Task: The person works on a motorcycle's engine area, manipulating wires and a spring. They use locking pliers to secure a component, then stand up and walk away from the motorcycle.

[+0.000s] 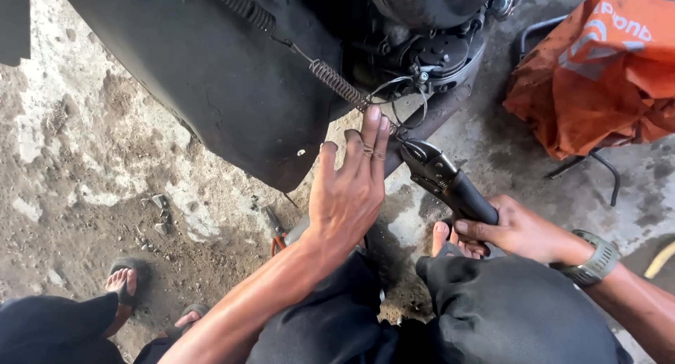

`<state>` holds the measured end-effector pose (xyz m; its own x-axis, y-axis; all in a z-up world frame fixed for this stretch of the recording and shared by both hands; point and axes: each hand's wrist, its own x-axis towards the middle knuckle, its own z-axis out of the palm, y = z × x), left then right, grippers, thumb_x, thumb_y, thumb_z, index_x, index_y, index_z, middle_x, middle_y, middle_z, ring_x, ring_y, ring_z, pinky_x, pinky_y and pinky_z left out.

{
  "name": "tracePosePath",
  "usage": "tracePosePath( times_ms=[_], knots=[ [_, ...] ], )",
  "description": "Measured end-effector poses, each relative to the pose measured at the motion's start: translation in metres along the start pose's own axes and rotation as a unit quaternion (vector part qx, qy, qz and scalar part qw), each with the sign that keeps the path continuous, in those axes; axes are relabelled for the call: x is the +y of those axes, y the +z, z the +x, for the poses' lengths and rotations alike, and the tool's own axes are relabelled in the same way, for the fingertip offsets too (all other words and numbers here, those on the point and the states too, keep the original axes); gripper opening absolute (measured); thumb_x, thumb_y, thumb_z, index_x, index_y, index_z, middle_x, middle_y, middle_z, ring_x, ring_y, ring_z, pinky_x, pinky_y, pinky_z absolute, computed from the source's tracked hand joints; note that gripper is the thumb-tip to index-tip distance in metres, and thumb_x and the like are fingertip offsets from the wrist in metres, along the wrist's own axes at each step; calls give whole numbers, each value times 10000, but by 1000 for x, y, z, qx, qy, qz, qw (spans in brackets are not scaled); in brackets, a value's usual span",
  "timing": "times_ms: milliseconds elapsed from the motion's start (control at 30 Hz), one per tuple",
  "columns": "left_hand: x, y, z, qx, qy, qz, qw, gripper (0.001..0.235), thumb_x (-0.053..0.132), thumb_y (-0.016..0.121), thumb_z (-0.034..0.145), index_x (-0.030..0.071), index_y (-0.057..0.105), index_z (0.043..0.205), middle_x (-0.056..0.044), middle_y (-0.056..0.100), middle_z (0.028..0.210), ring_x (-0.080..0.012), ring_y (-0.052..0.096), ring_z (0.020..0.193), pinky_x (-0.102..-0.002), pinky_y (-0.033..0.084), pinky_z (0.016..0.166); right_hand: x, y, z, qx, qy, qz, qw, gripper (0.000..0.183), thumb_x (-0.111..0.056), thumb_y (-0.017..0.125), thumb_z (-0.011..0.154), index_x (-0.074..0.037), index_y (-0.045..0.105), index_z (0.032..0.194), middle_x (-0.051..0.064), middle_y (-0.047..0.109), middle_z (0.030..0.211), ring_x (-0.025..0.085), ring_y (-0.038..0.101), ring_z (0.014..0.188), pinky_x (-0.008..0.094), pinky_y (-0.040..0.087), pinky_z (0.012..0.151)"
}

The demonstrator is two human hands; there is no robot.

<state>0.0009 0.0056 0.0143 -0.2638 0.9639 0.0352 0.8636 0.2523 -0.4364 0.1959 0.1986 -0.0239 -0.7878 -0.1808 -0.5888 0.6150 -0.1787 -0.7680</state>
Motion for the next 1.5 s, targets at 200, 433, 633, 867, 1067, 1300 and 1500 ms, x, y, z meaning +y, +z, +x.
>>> tracePosePath(
  times_ms=[200, 433, 633, 867, 1067, 1300, 1500],
  knots=[
    [-2, -4, 4, -24, 26, 26, 999, 494, 135, 531, 1054, 13, 489, 1532, -235, 485, 1538, -223, 636, 1122, -338, 491, 888, -6, -5, -1, -36, -18, 11, 999, 357, -279, 644, 973, -18, 701, 735, 67, 665, 593, 136, 586, 523, 295, 467, 519],
    [1, -1, 5, -27, 19, 21, 999, 472, 139, 499, 1077, 0, 494, 1529, -258, 467, 1539, -248, 612, 1100, -362, 476, 914, -5, -15, 2, -71, -14, 18, 997, 424, -299, 633, 978, -10, 684, 672, 53, 654, 572, 136, 588, 513, 298, 472, 522],
    [2, 0, 7, -66, 27, 28, 997, 530, 191, 484, 1057, -9, 445, 1545, -261, 446, 1557, -247, 588, 1094, -348, 441, 889, -5, -21, 1, -60, 53, 52, 995, 426, -295, 683, 935, 42, 684, 675, 117, 663, 542, 194, 632, 485, 313, 479, 461],
    [5, -1, 5, -63, 2, 30, 998, 518, 148, 485, 1068, 12, 433, 1565, -235, 417, 1586, -242, 552, 1044, -345, 440, 882, 3, -30, 3, -23, 100, -41, 994, 401, -348, 728, 880, 4, 689, 692, 74, 703, 596, 182, 626, 508, 323, 505, 489],
    [11, 1, 4, -24, -51, 22, 998, 495, 111, 450, 1091, 51, 461, 1582, -216, 378, 1609, -259, 541, 1104, -373, 454, 895, -18, -20, 6, -60, 12, -24, 998, 389, -336, 648, 930, -7, 689, 728, 124, 769, 603, 209, 744, 517, 329, 601, 513],
    [20, -33, -17, 166, -53, -189, 966, 428, 263, 482, 1097, 19, 560, 1440, -187, 570, 1495, -295, 635, 1315, -449, 556, 986, 5, -9, 6, 82, 87, -162, 980, 347, -393, 688, 934, -77, 633, 803, 37, 669, 674, 135, 562, 613, 297, 469, 566],
    [87, 19, -42, -269, -216, -733, 587, 673, 689, 331, 997, 99, 633, 1116, -114, 763, 834, -374, 774, 880, -514, 559, 679, -12, 28, -5, 171, -14, -102, 980, 312, -293, 789, 901, -45, 689, 1063, 59, 583, 702, 204, 585, 654, 308, 491, 557]
  ],
)
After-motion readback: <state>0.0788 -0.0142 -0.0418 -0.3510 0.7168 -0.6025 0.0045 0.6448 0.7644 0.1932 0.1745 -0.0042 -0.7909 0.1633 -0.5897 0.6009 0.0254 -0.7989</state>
